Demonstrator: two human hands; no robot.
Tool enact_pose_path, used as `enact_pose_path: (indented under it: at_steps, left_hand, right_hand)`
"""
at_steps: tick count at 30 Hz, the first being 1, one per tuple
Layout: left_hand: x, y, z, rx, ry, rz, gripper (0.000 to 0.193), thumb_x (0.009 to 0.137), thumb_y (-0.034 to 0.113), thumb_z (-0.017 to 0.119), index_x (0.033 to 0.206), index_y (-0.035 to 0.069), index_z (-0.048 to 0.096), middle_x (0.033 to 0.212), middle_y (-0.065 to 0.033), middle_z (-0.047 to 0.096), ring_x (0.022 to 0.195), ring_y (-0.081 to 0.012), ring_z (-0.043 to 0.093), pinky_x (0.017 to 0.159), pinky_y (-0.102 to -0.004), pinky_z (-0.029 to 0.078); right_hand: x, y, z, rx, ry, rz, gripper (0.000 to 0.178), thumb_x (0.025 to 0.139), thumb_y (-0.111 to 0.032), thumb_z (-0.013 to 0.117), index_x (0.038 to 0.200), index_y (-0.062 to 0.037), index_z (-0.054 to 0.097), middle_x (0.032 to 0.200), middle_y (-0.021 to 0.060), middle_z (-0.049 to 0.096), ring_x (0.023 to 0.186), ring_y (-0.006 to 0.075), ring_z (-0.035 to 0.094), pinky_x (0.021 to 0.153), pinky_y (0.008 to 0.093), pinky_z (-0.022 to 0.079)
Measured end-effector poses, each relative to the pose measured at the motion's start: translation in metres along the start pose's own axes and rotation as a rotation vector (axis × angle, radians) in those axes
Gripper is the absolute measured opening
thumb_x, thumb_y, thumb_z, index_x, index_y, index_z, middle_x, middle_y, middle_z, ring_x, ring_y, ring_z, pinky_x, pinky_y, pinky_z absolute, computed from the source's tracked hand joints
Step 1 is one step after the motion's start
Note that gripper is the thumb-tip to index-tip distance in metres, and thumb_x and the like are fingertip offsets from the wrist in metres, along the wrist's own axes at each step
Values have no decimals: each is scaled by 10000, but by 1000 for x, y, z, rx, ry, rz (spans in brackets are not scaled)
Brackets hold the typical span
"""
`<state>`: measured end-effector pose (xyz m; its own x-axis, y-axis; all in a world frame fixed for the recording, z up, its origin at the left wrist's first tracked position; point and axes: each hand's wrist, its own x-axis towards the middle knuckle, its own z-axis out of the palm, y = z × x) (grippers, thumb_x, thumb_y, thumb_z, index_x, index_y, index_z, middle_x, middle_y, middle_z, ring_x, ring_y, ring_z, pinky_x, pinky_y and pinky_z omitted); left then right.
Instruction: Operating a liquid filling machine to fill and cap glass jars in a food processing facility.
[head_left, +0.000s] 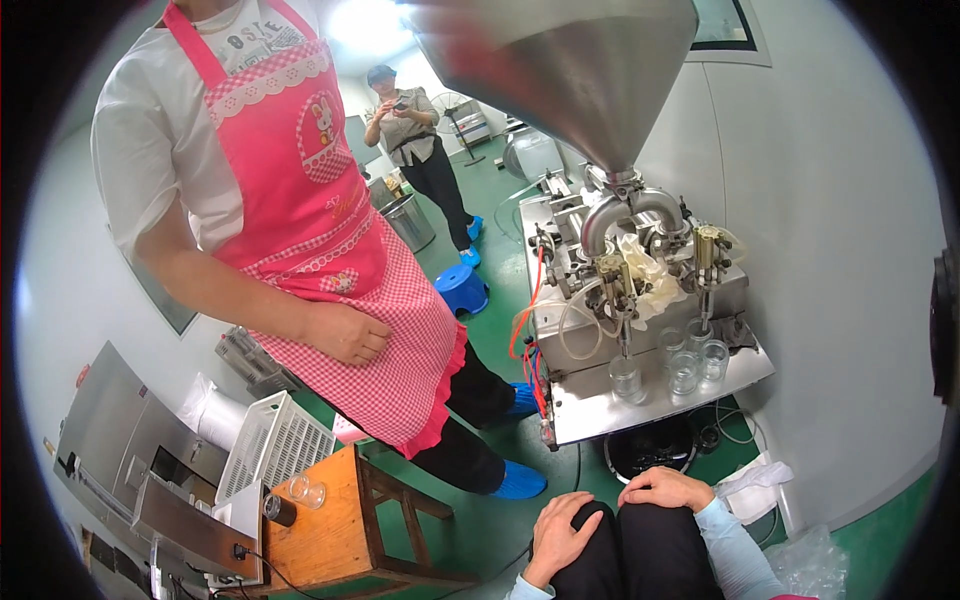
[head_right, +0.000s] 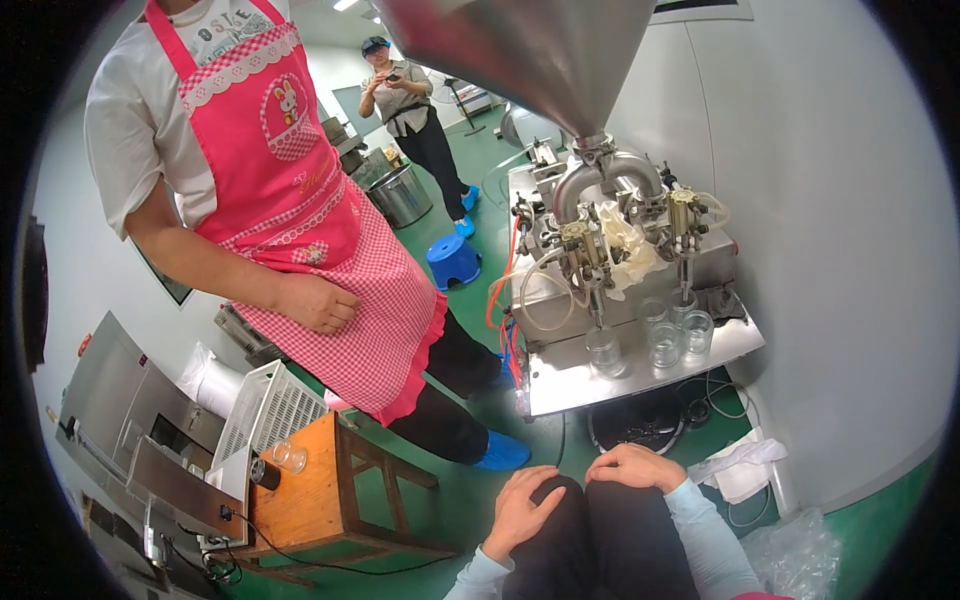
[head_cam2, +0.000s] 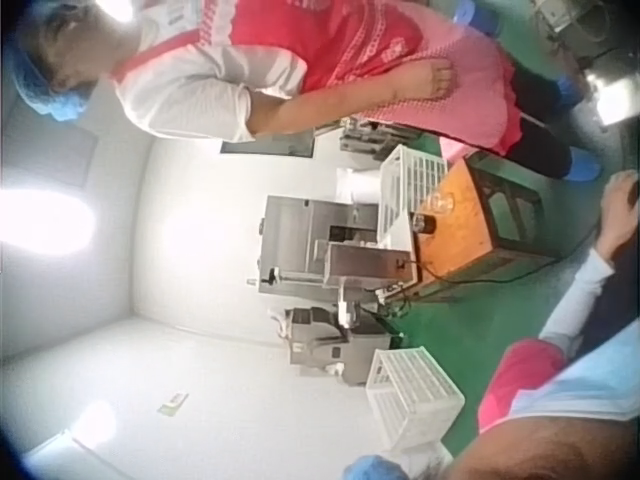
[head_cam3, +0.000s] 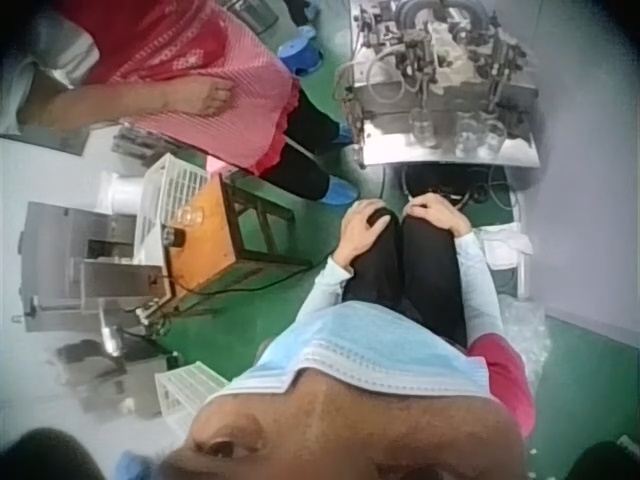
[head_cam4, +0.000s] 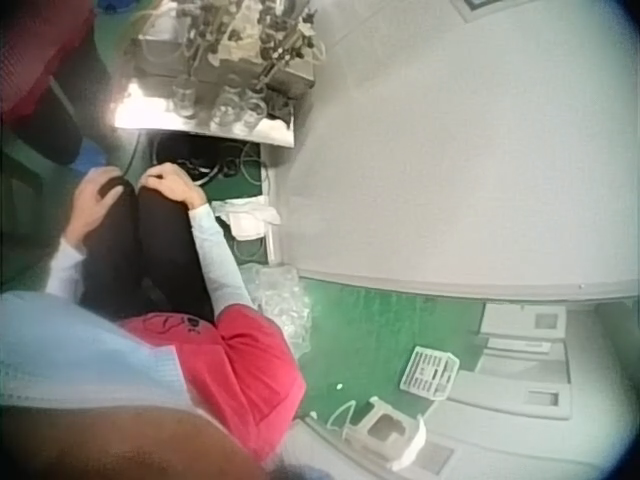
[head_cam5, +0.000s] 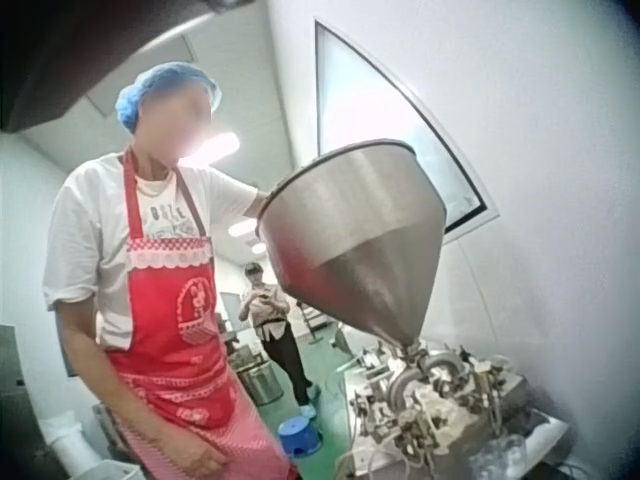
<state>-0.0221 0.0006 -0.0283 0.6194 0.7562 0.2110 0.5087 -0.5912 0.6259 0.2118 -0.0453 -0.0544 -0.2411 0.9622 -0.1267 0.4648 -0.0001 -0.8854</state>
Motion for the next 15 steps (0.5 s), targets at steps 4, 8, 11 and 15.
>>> enact_pose_path:
  at_steps: [4,8,11,15]
  left_hand:
    - [0,0,0,-3,12,1,353,853,323,650,1087,59,665,1160,-93,639,1115,-279,560,960,-384,422]
    - [1,1,0,19,5,5,333,848,290,661,1105,78,661,1169,-84,638,1111,-264,569,944,-367,442]
    - [1,0,-1,16,4,1,328,847,285,663,1100,77,662,1167,-84,640,1112,-263,569,944,-365,442]
    - [0,-1,0,5,16,-3,318,846,278,664,1092,76,665,1161,-84,643,1113,-261,570,944,-363,443]
  right_hand:
    - [1,3,-1,51,-8,-14,246,907,-253,563,1009,-96,723,930,68,716,846,171,647,819,292,481]
    - [-2,1,-3,71,5,-7,242,910,-239,558,1005,-89,723,922,63,715,843,155,640,819,285,478]
    - [0,4,-1,93,15,2,239,912,-228,554,1004,-83,721,915,62,714,841,147,636,821,281,477]
    - [0,5,0,99,21,0,241,912,-222,553,1001,-72,719,915,63,715,849,148,638,824,280,475]
